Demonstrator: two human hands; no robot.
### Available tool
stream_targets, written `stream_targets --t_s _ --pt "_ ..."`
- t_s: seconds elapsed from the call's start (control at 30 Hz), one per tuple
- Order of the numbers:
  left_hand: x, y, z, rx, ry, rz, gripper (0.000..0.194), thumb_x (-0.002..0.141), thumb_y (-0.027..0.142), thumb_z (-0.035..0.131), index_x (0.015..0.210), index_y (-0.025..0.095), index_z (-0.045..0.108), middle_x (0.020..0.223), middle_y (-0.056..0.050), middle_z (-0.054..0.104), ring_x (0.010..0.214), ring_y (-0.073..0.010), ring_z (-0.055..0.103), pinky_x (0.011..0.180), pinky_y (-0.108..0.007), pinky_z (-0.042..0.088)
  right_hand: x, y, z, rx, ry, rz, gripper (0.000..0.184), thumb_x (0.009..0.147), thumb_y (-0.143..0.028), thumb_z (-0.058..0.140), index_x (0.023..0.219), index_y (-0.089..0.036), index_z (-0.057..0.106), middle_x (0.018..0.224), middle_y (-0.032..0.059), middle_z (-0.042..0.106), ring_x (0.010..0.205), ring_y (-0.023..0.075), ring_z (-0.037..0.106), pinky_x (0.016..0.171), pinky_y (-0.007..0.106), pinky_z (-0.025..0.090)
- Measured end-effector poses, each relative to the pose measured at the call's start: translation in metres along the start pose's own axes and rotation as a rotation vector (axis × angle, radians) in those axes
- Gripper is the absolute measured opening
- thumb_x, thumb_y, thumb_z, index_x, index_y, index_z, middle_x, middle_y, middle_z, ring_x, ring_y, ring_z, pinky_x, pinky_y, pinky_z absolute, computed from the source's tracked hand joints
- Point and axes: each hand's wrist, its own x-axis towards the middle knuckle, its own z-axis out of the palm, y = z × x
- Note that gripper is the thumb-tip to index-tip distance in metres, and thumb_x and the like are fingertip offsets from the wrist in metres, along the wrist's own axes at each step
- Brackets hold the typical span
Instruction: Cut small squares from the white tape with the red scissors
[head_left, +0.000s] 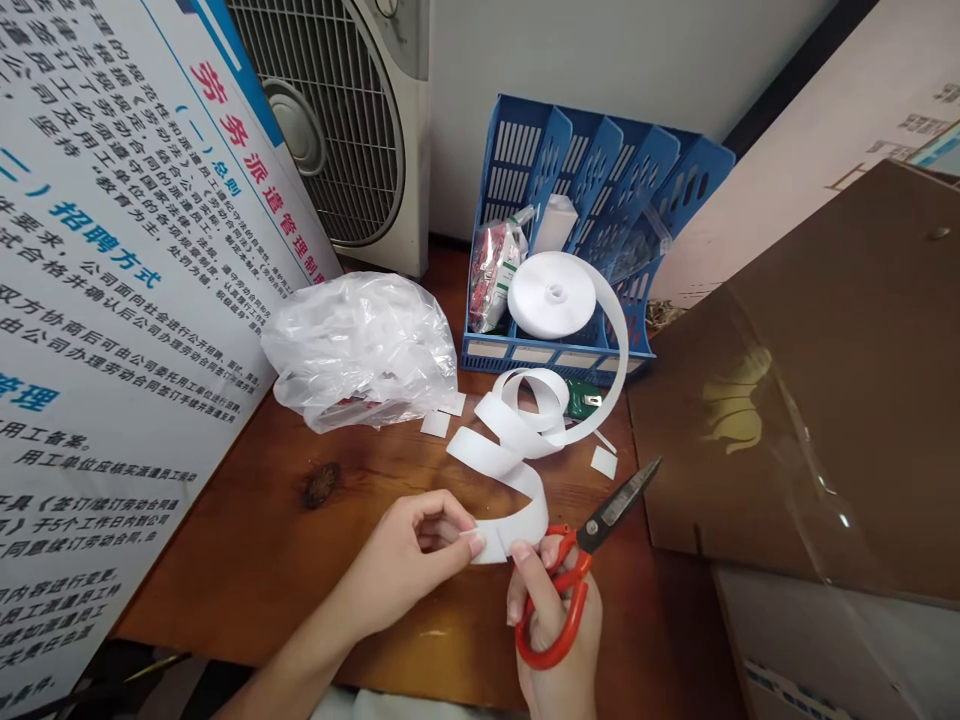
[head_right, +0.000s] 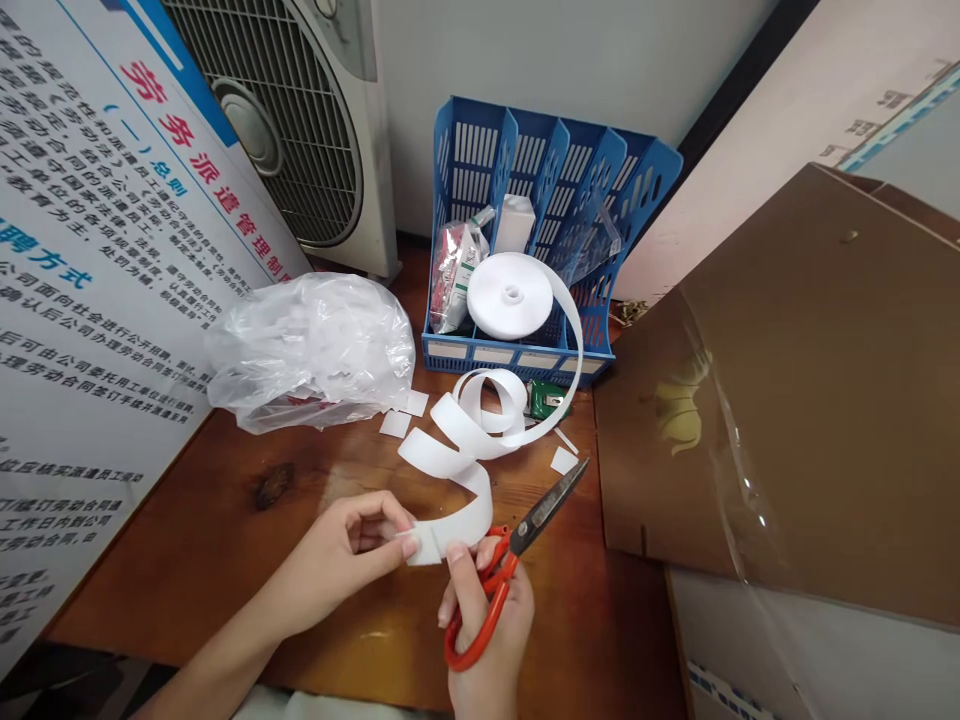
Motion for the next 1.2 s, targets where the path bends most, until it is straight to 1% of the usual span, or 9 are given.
stream_targets --t_s 0.1,0.2,0.37,0.6,0.73,0.87,1.0,1.1,1.2 --pt "0.003 -0.003 0.000 -0.045 0.031 -0.010 0.026 0.082 0.031 0.082 0.085 0.015 0.061 0.074 0.001 0.063 0.065 -0.0093 0.054 0.063 -0.020 0.042 -0.003 -0.006 0.006 0.008 0.021 0.006 0.055 0.074 -0.044 0.084 0.082 -0.019 0.037 0.057 -0.0102 0.045 0.036 0.0020 0.041 0.042 0.014 0.030" --pt "0.005 -0.002 0.000 -0.121 0.043 -0.024 0.030 0.078 0.028 0.085 0.095 0.015 0.064 0.075 0.002 0.065 0.062 -0.0073 0.053 0.061 -0.018 0.040 -0.006 -0.012 0.013 0.012 0.044 0.004 0.055 0.074 -0.043 0.084 0.081 -0.018 0.036 0.056 -0.0108 0.044 0.036 0.0014 0.041 0.043 0.013 0.029" --pt "0.004 0.003 -0.003 -0.089 0.011 -0.034 0.026 0.076 0.030 0.087 0.092 0.013 0.077 0.082 -0.005 0.074 0.068 -0.0109 0.060 0.065 -0.020 0.046 -0.007 -0.018 0.016 0.004 0.062 -0.011 0.055 0.072 -0.043 0.085 0.079 -0.018 0.036 0.057 -0.0112 0.042 0.036 0.0010 0.040 0.041 0.013 0.027" --pt "0.000 0.009 0.001 -0.049 0.058 -0.010 0.024 0.074 0.033 0.088 0.088 0.015 0.080 0.072 -0.004 0.074 0.063 -0.0129 0.061 0.061 -0.021 0.046 -0.009 -0.020 0.012 -0.033 0.051 -0.049 0.053 0.074 -0.043 0.084 0.079 -0.018 0.037 0.055 -0.0106 0.043 0.035 0.0012 0.040 0.041 0.014 0.028" --pt "0.001 0.007 0.002 -0.068 0.071 0.001 0.023 0.077 0.033 0.086 0.089 0.014 0.080 0.076 -0.005 0.076 0.065 -0.0127 0.061 0.061 -0.021 0.044 -0.009 -0.016 0.009 -0.066 0.034 -0.060 0.053 0.075 -0.045 0.083 0.080 -0.018 0.038 0.065 -0.0075 0.052 0.039 0.0031 0.047 0.040 0.014 0.034" --pt "0.002 0.003 0.001 -0.060 0.088 0.010 0.023 0.080 0.033 0.084 0.092 0.014 0.080 0.079 -0.006 0.075 0.068 -0.0129 0.061 0.063 -0.021 0.044 -0.004 0.000 0.000 -0.122 0.003 -0.047 0.054 0.071 -0.044 0.087 0.080 -0.018 0.040 0.072 -0.0020 0.060 0.044 0.0085 0.055 0.037 0.017 0.038" --pt "0.003 -0.002 0.002 -0.138 0.056 -0.009 0.026 0.081 0.033 0.084 0.097 0.013 0.078 0.079 -0.004 0.072 0.070 -0.0121 0.061 0.067 -0.021 0.047 -0.002 0.009 -0.002 -0.140 0.005 -0.069 0.053 0.071 -0.042 0.088 0.078 -0.018 0.040 0.064 -0.0038 0.057 0.041 0.0085 0.053 0.037 0.017 0.040" --pt "0.004 -0.005 0.004 -0.229 0.003 -0.032 0.032 0.085 0.035 0.080 0.109 0.013 0.077 0.084 -0.005 0.072 0.071 -0.0118 0.059 0.068 -0.022 0.048 -0.005 0.003 0.006 -0.137 0.026 -0.088 0.053 0.073 -0.043 0.086 0.077 -0.018 0.039 0.062 -0.0053 0.054 0.041 0.0071 0.051 0.038 0.017 0.039" --pt "0.004 -0.005 0.007 -0.239 -0.002 -0.022 0.031 0.088 0.038 0.077 0.106 0.013 0.079 0.083 -0.006 0.072 0.071 -0.0127 0.058 0.065 -0.022 0.049 -0.009 -0.005 0.015 -0.144 0.050 -0.097 0.053 0.075 -0.045 0.083 0.078 -0.018 0.038 0.064 -0.0065 0.051 0.043 0.0059 0.052 0.040 0.015 0.039"
